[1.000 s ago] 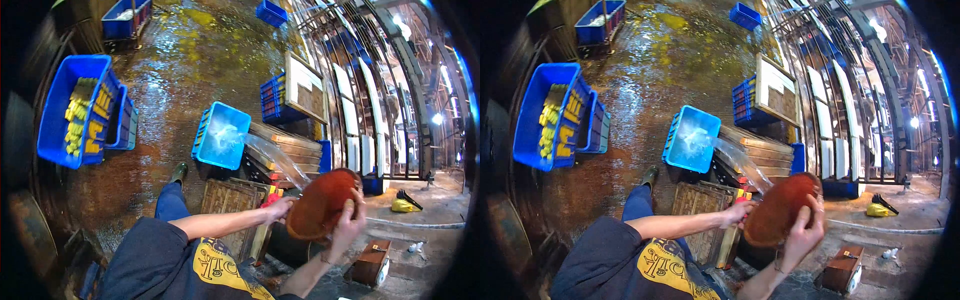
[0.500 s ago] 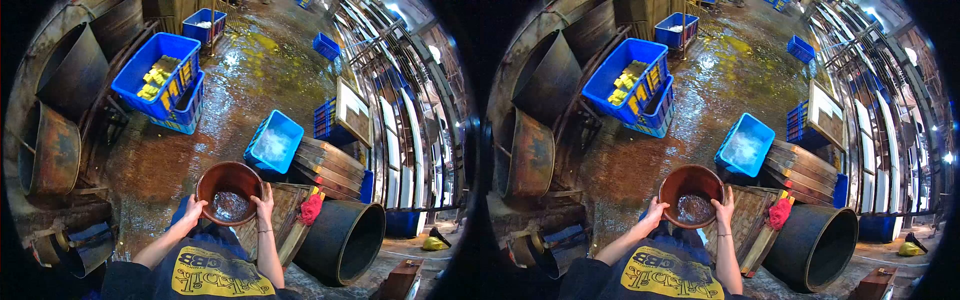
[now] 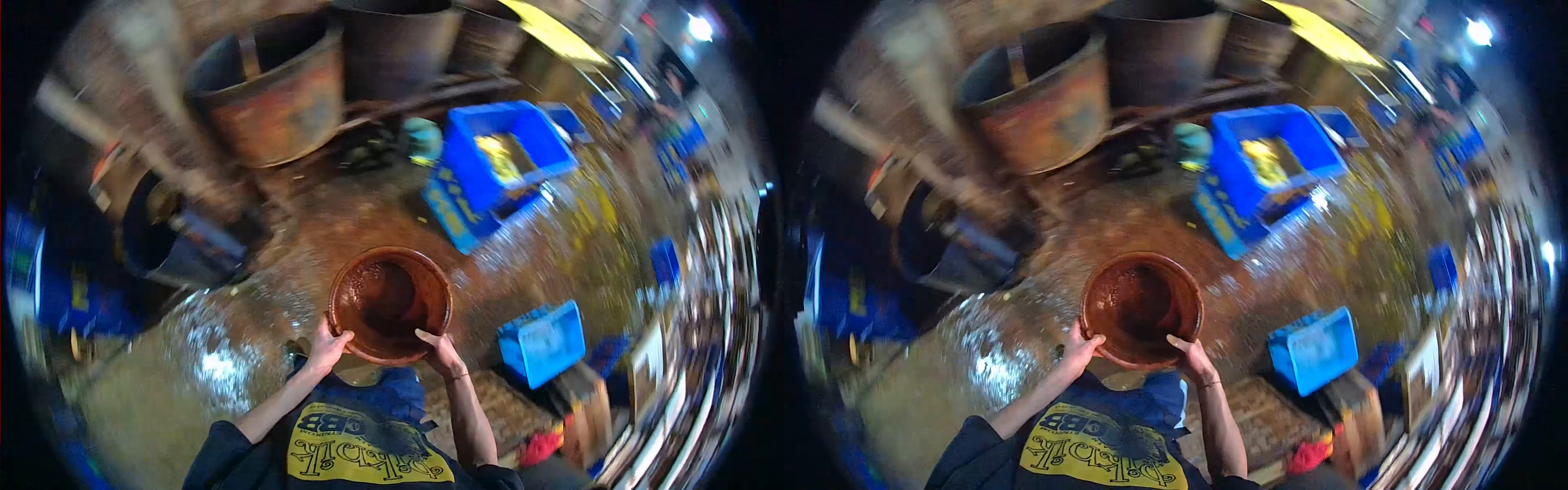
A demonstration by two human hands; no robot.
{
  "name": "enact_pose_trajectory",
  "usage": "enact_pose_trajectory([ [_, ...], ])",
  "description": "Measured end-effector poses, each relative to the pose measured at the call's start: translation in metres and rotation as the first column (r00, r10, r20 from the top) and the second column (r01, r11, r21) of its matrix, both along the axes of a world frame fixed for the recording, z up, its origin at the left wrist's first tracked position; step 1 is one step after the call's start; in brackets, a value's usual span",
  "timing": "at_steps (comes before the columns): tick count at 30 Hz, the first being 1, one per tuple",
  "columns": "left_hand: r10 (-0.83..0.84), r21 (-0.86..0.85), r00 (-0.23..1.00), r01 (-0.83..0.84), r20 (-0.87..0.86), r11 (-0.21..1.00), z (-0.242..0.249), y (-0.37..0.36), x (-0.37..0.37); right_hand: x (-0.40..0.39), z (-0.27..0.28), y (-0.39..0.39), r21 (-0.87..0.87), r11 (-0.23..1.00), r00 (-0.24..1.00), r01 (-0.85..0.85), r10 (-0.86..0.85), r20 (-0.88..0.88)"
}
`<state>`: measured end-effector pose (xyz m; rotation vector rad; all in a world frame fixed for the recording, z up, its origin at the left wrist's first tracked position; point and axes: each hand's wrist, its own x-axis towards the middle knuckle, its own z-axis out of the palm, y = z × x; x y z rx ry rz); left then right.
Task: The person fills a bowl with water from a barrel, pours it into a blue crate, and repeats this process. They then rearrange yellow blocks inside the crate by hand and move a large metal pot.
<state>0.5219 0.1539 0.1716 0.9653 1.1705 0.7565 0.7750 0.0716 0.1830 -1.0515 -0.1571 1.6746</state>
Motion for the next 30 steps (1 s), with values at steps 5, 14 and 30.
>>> enact_pose_trajectory([
  [5,0.402,0.195,0.912,-0.381,-0.084,0.904,0.011,0.022,-0.201,-0.187,-0.01,0.121,0.048,0.942,0.942,-0.333,0.329,0.066],
  [14,0.813,-0.092,0.35,-0.894,0.465,0.438,0.06,0.041,-0.486,-0.55,-0.004,0.302,0.018,0.748,0.652,-0.663,0.566,0.505],
  [30,0.715,-0.286,-0.409,-0.717,-0.567,-0.636,-0.127,-0.229,-0.532,-0.92,-0.131,0.628,-0.353,0.529,-0.373,-0.772,0.072,0.925],
])
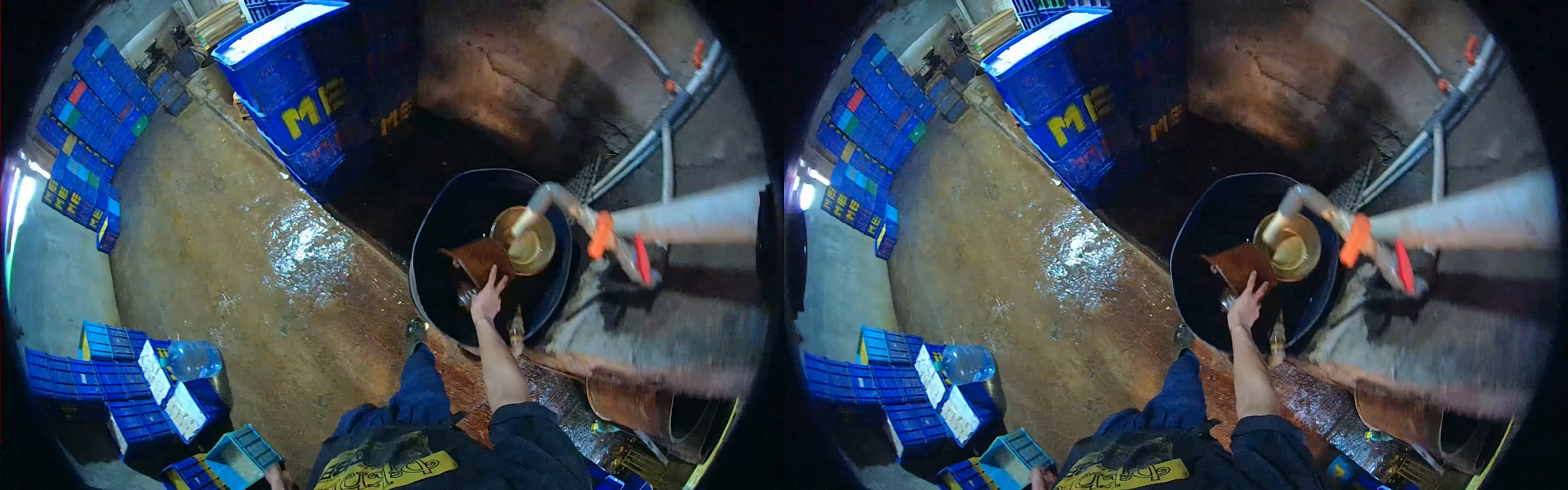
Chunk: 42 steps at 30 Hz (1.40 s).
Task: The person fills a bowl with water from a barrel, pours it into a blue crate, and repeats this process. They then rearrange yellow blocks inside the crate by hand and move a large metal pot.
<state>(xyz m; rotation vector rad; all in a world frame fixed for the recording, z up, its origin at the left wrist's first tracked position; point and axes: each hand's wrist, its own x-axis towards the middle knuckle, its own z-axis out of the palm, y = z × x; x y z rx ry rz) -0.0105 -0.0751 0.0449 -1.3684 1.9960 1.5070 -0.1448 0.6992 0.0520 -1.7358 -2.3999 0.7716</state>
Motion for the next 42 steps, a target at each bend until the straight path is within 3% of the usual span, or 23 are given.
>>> enact_pose_trajectory([
  [1,0.039,-0.01,0.995,-0.038,0.088,0.999,0.016,0.022,0.007,-0.006,-0.009,0.006,0.089,0.996,1.0,-0.016,0.014,0.018],
  [4,0.099,-0.013,0.95,-0.099,0.295,0.995,0.038,0.089,0.029,-0.022,-0.034,0.029,0.005,1.0,0.987,0.015,-0.016,0.158],
  [9,-0.007,-0.019,0.94,0.014,0.342,1.0,0.044,0.15,-0.016,-0.056,-0.094,0.009,-0.036,0.997,0.95,0.07,-0.055,0.308],
  [10,-0.042,-0.049,0.947,0.061,0.318,0.997,0.048,0.147,-0.035,-0.061,-0.098,0.011,-0.271,0.95,0.954,0.153,-0.071,0.29],
  [13,-0.11,-0.113,0.962,0.142,0.252,0.983,0.054,0.139,-0.086,-0.075,-0.141,0.022,-0.305,0.924,0.95,0.232,-0.148,0.275],
  [15,-0.132,-0.191,0.97,0.172,0.205,0.966,0.062,0.127,-0.118,-0.07,-0.166,0.045,-0.473,0.852,0.968,0.224,-0.137,0.21],
  [18,-0.119,-0.299,0.956,0.2,0.267,0.933,0.069,0.137,-0.161,-0.027,-0.317,0.053,-0.507,0.825,0.952,0.251,-0.306,-0.027],
  [19,-0.151,-0.185,0.972,0.185,0.182,0.965,0.065,0.129,-0.164,-0.024,-0.294,0.051,-0.505,0.822,0.946,0.262,-0.323,-0.036],
  [20,-0.181,-0.062,0.979,0.187,0.091,0.98,0.053,0.113,-0.165,-0.022,-0.247,0.047,-0.753,0.578,0.805,0.316,-0.583,-0.109],
  [21,-0.282,-0.105,0.952,0.295,0.121,0.95,0.037,0.104,-0.174,-0.021,-0.219,0.045,-0.926,0.289,0.591,0.241,-0.801,-0.096],
  [22,0.115,0.364,0.946,-0.226,0.303,0.903,0.039,0.097,-0.2,-0.018,-0.207,0.04,-0.922,0.298,0.562,0.245,-0.819,-0.115],
  [23,-0.081,0.163,0.958,0.036,0.276,0.986,0.026,0.104,-0.206,-0.008,-0.192,0.032,-0.933,0.308,0.452,0.187,-0.87,-0.197],
  [24,-0.277,-0.052,0.918,0.303,0.283,0.952,0.013,0.105,-0.21,0.001,-0.172,0.02,-0.936,0.326,0.33,0.133,-0.905,-0.269],
  [25,-0.534,0.214,0.842,0.538,-0.084,0.815,0.005,0.097,-0.232,0.011,-0.15,0.01,-0.944,0.318,0.293,0.089,-0.914,-0.281],
  [28,-0.716,0.173,0.693,0.698,0.082,0.695,-0.01,0.135,-0.304,0.028,-0.068,-0.023,-0.937,0.348,0.133,-0.033,-0.928,-0.349],
  [30,-0.761,0.137,0.648,0.758,-0.039,0.638,-0.005,0.2,-0.349,0.044,-0.041,-0.055,-0.92,0.376,0.004,-0.109,-0.926,-0.378],
  [34,-0.911,0.106,0.224,0.974,-0.346,0.199,-0.008,0.343,-0.41,0.067,0.06,-0.121,-0.864,0.494,-0.157,-0.094,-0.865,-0.477],
  [35,-0.922,0.1,0.072,0.994,-0.381,0.036,0.016,0.388,-0.401,0.072,0.096,-0.137,-0.872,0.481,-0.217,-0.093,-0.864,-0.454],
  [36,-0.855,0.087,0.03,0.996,-0.518,-0.018,0.025,0.43,-0.386,0.085,0.117,-0.16,-0.87,0.49,-0.26,-0.058,-0.848,-0.461],
  [37,-0.855,0.162,-0.065,0.972,-0.514,-0.171,0.078,0.471,-0.356,0.101,0.135,-0.18,-0.857,0.51,-0.29,-0.076,-0.833,-0.471],
  [38,-0.83,0.267,-0.061,0.931,-0.555,-0.248,0.124,0.505,-0.32,0.117,0.154,-0.199,-0.84,0.534,-0.32,-0.094,-0.815,-0.482],
  [40,-0.723,0.263,-0.116,0.883,-0.682,-0.389,0.156,0.546,-0.266,0.144,0.191,-0.245,-0.839,0.543,-0.463,-0.03,-0.751,-0.47],
  [42,-0.793,0.556,-0.047,0.688,-0.607,-0.466,0.223,0.556,-0.197,0.178,0.206,-0.295,-0.865,0.502,-0.508,0.012,-0.741,-0.438],
])
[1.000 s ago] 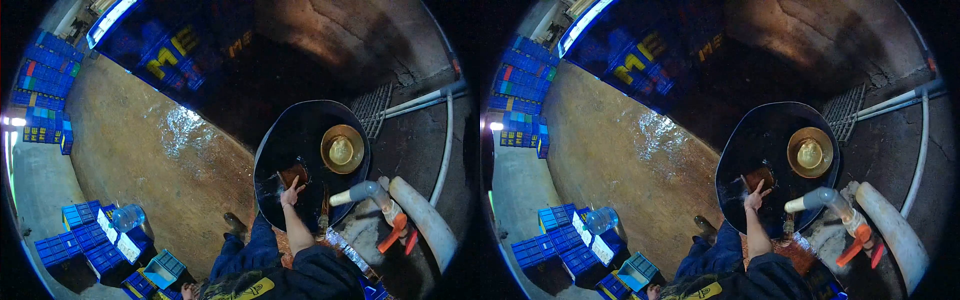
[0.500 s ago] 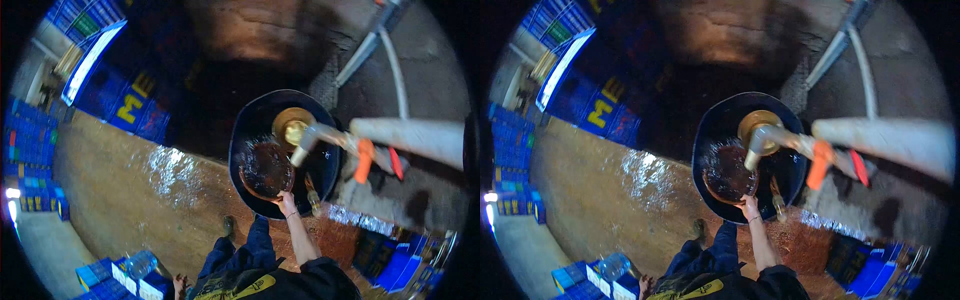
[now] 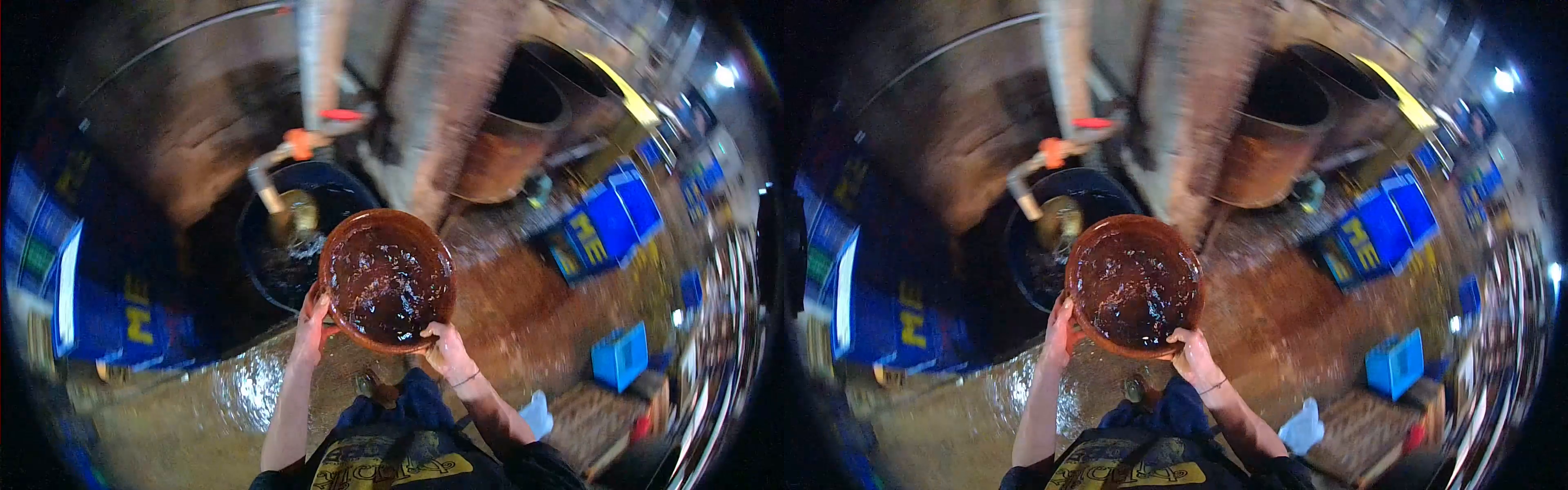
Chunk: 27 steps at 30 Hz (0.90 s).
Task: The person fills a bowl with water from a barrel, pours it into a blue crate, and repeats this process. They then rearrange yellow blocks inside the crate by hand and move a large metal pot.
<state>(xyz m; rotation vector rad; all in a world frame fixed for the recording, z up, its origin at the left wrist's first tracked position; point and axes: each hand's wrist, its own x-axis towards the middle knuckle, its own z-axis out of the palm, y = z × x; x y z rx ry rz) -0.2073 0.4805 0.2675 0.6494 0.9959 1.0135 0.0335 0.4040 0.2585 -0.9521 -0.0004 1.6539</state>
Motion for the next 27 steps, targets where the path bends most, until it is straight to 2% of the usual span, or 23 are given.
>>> enact_pose_trajectory([
  [2,-0.167,-0.061,0.984,0.17,0.058,0.984,0.021,-0.017,0.052,0.032,0.01,-0.053,0.002,0.99,0.99,0.14,-0.14,0.032],
  [4,-0.338,-0.109,0.935,0.349,0.111,0.931,0.02,-0.034,0.117,0.072,-0.018,-0.114,-0.086,0.968,0.965,0.236,-0.222,0.141],
  [5,-0.493,0.021,0.859,0.5,-0.138,0.866,0.012,-0.05,0.152,0.092,-0.059,-0.152,-0.077,0.95,0.944,0.302,-0.287,0.165],
  [6,-0.569,0.121,0.726,0.651,-0.386,0.749,0.004,-0.069,0.183,0.105,-0.062,-0.181,-0.087,0.919,0.915,0.384,-0.367,0.167],
  [7,-0.575,0.178,0.715,0.675,-0.398,0.716,-0.015,-0.082,0.218,0.121,-0.062,-0.205,-0.117,0.875,0.876,0.47,-0.447,0.18],
  [8,-0.641,0.209,0.646,0.753,-0.414,0.624,-0.025,-0.094,0.255,0.141,-0.061,-0.227,-0.133,0.824,0.83,0.551,-0.524,0.194],
  [10,-0.579,0.334,0.608,0.79,-0.544,0.515,-0.035,-0.137,0.336,0.185,-0.053,-0.275,-0.065,0.694,0.69,0.717,-0.693,0.208],
  [12,-0.735,0.299,0.529,0.848,-0.425,0.437,-0.024,-0.189,0.416,0.241,-0.042,-0.332,-0.206,0.627,0.657,0.751,-0.68,0.325],
  [13,-0.769,0.295,0.496,0.866,-0.403,0.403,-0.039,-0.209,0.45,0.268,-0.041,-0.359,-0.218,0.601,0.638,0.769,-0.7,0.32],
  [14,-0.787,0.22,0.41,0.912,-0.461,0.346,-0.043,-0.23,0.486,0.294,-0.04,-0.386,-0.213,0.556,0.596,0.803,-0.739,0.315],
  [16,-0.839,0.111,0.258,0.966,-0.478,0.234,-0.042,-0.274,0.553,0.344,-0.03,-0.436,-0.258,0.499,0.56,0.827,-0.696,0.449],
  [17,-0.859,0.165,0.242,0.969,-0.451,0.186,-0.046,-0.296,0.587,0.367,-0.02,-0.456,-0.254,0.398,0.472,0.882,-0.756,0.455],
  [18,-0.869,0.166,0.224,0.972,-0.44,0.166,-0.047,-0.317,0.622,0.395,-0.013,-0.472,-0.256,0.375,0.453,0.891,-0.761,0.465],
  [20,-0.952,0.194,0.191,0.97,-0.241,0.146,-0.046,-0.356,0.69,0.444,-0.003,-0.5,0.019,0.107,0.073,0.994,-0.784,0.616],
  [21,-0.947,0.183,0.134,0.98,-0.293,0.082,-0.046,-0.37,0.724,0.47,0.0,-0.516,0.012,0.095,0.066,0.995,-0.773,0.631],
  [22,-0.941,0.365,0.218,0.924,-0.26,0.114,-0.05,-0.391,0.759,0.497,0.001,-0.53,0.07,0.02,-0.027,0.997,-0.787,0.617],
  [23,-0.953,0.345,0.162,0.936,-0.256,0.066,-0.055,-0.405,0.794,0.523,0.0,-0.543,0.126,-0.056,-0.121,0.99,-0.794,0.596],
  [24,-0.959,0.364,0.125,0.931,-0.253,0.025,-0.052,-0.416,0.831,0.551,-0.004,-0.553,0.118,-0.067,-0.125,0.991,-0.782,0.61],
  [25,-0.95,0.352,0.087,0.936,-0.298,-0.025,-0.05,-0.427,0.866,0.578,-0.01,-0.562,0.192,-0.141,-0.226,0.971,-0.8,0.556],
  [27,-0.934,0.346,0.032,0.933,-0.355,-0.1,-0.048,-0.447,0.937,0.631,-0.016,-0.583,0.222,-0.207,-0.296,0.953,-0.797,0.526],
])
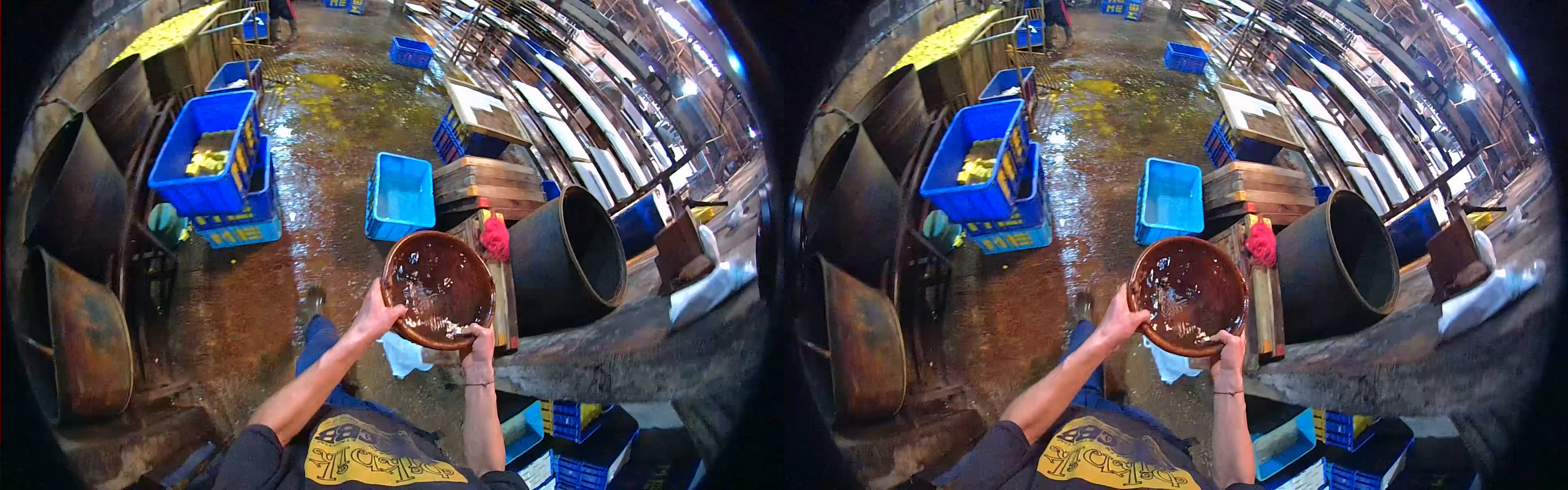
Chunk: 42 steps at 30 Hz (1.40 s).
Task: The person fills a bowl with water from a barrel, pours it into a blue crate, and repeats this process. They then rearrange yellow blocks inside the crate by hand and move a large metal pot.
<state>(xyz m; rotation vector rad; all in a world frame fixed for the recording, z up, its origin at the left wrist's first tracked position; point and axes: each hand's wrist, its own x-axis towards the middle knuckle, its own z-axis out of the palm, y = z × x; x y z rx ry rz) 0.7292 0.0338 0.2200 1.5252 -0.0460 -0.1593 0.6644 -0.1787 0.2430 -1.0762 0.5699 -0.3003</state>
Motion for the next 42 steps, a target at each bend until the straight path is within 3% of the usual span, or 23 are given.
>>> enact_pose_trajectory([
  [5,-0.067,0.068,0.992,0.074,-0.109,0.995,-0.013,-0.036,0.183,0.148,-0.018,-0.029,-0.004,0.996,0.987,0.086,-0.086,-0.137],
  [7,-0.133,0.026,0.991,0.132,0.007,0.991,-0.074,-0.057,0.256,0.207,-0.037,-0.039,0.001,0.991,0.98,0.135,-0.133,-0.147],
  [9,-0.145,0.093,0.925,0.188,-0.352,0.978,-0.047,-0.058,0.303,0.251,-0.061,-0.052,-0.038,0.984,0.954,0.174,-0.178,-0.24],
  [10,-0.187,0.106,0.893,0.25,-0.409,0.963,-0.043,-0.06,0.331,0.279,-0.054,-0.046,-0.016,0.978,0.95,0.209,-0.207,-0.234],
  [13,-0.255,0.08,0.857,0.323,-0.447,0.943,-0.048,-0.076,0.378,0.315,-0.065,-0.072,-0.056,0.977,0.909,0.205,-0.211,-0.359],
  [15,-0.308,0.082,0.831,0.387,-0.463,0.919,-0.068,-0.089,0.399,0.343,-0.05,-0.081,0.022,0.983,0.923,0.183,-0.164,-0.349],
  [17,-0.287,0.143,0.832,0.395,-0.474,0.908,-0.091,-0.105,0.411,0.375,-0.015,-0.078,-0.121,0.99,0.931,0.074,-0.112,-0.347],
  [18,-0.379,-0.123,0.713,0.384,-0.59,0.915,-0.073,-0.103,0.418,0.391,0.001,-0.081,-0.2,0.979,0.881,0.041,-0.129,-0.454],
  [19,-0.489,-0.378,0.575,0.312,-0.655,0.872,-0.062,-0.105,0.427,0.404,0.009,-0.085,-0.206,0.979,0.912,-0.005,-0.08,-0.403],
  [20,-0.405,-0.305,0.578,0.266,-0.709,0.914,-0.073,-0.119,0.422,0.416,0.018,-0.093,-0.321,0.945,0.896,-0.071,-0.082,-0.437],
  [21,-0.442,-0.411,0.495,0.178,-0.748,0.894,-0.043,-0.116,0.431,0.425,0.029,-0.098,-0.428,0.894,0.879,-0.134,-0.092,-0.468],
  [26,-0.737,-0.794,0.32,-0.095,-0.596,0.601,-0.009,-0.159,0.432,0.48,0.129,-0.093,-0.735,0.621,0.931,-0.273,-0.023,-0.365],
  [27,-0.789,-0.851,0.331,-0.113,-0.519,0.512,0.007,-0.167,0.432,0.491,0.156,-0.082,-0.781,0.575,0.944,-0.242,-0.047,-0.327],
  [29,-0.842,-0.916,0.37,-0.083,-0.393,0.392,0.047,-0.177,0.435,0.5,0.201,-0.079,-0.895,0.318,0.93,-0.313,-0.087,-0.357],
  [32,-0.846,-0.948,0.452,0.003,-0.282,0.317,0.101,-0.186,0.433,0.49,0.253,-0.071,-0.931,-0.204,0.943,-0.302,-0.206,-0.261],
  [33,-0.84,-0.946,0.465,0.01,-0.281,0.323,0.096,-0.206,0.425,0.484,0.273,-0.057,-0.937,-0.22,0.954,-0.271,-0.192,-0.231],
  [35,-0.806,-0.914,0.568,0.218,-0.166,0.342,0.071,-0.247,0.409,0.464,0.293,-0.046,-0.925,-0.338,0.975,-0.172,-0.194,-0.11],
  [36,-0.791,-0.907,0.588,0.22,-0.171,0.36,0.089,-0.24,0.404,0.451,0.294,-0.048,-0.918,-0.384,0.98,-0.102,-0.199,-0.025],
  [37,-0.771,-0.956,0.629,0.154,-0.1,0.25,0.107,-0.235,0.397,0.44,0.296,-0.046,-0.954,-0.3,0.991,-0.026,-0.131,0.014],
  [38,-0.736,-0.988,0.676,0.091,-0.032,0.127,0.118,-0.23,0.386,0.427,0.29,-0.046,-0.946,-0.324,0.992,0.008,-0.12,0.049],
  [39,-0.699,-0.96,0.712,0.145,-0.068,0.241,0.097,-0.237,0.375,0.415,0.281,-0.049,-0.938,-0.345,0.991,0.042,-0.106,0.083],
  [41,-0.642,-0.908,0.725,0.056,-0.248,0.414,0.077,-0.221,0.346,0.392,0.246,-0.07,-0.936,-0.348,0.998,0.048,-0.024,0.06],
  [42,-0.537,-0.885,0.796,0.004,-0.278,0.465,0.045,-0.221,0.33,0.381,0.217,-0.079,-0.975,-0.212,0.997,0.071,0.005,0.071],
])
